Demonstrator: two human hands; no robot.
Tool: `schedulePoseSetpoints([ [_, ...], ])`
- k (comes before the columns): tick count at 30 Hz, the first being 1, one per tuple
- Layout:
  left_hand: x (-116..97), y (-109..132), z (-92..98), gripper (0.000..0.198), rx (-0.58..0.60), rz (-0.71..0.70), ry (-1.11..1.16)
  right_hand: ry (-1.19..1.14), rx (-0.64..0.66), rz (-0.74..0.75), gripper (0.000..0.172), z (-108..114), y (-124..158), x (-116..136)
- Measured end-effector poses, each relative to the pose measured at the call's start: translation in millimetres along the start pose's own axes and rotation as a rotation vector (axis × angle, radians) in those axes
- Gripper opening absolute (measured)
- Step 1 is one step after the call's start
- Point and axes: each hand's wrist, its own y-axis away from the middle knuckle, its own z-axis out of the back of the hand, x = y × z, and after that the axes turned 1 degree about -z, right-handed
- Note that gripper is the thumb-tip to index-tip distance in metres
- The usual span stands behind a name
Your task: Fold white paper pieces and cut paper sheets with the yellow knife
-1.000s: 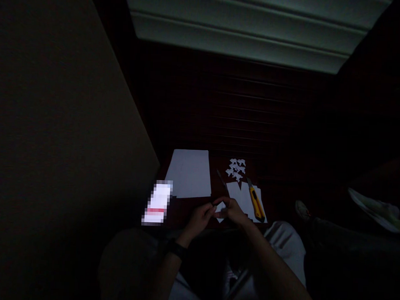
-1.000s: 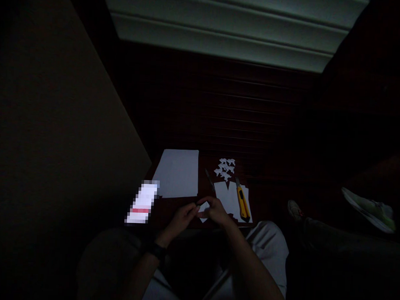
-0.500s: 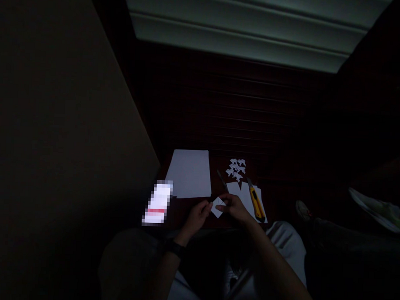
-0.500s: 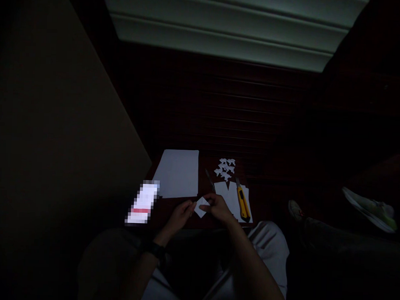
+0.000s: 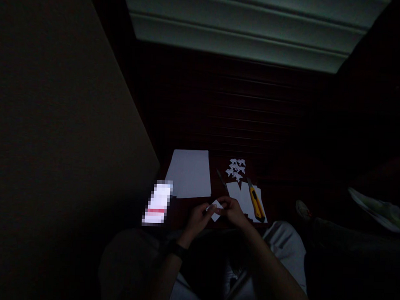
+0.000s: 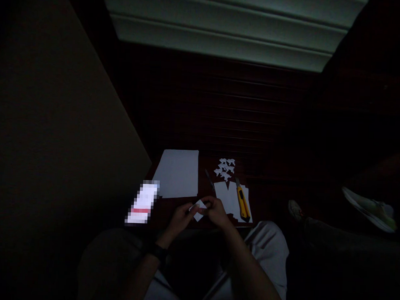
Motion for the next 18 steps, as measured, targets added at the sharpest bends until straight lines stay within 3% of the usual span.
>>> schedulePoseSetpoints([
  [9, 7.2, -4.3, 0.3, 0.044, -0.006, 0.027, 0.019, 0.057, 0.033, -0.065, 0.036, 2.1, 4.3, -4.3],
  [13, 5.7, -4.0, 0.9, 0.043, 0.008, 0.009, -0.007, 0.090, -0.009, -0.026, 0.033, 0.8, 5.0, -8.9],
  [18, 2.7, -1.8, -2.9, 0.039, -0.072, -0.013, -0.064, 0.186, -0.127, 0.077, 0.029, -3.8, 1.6, -16.0],
])
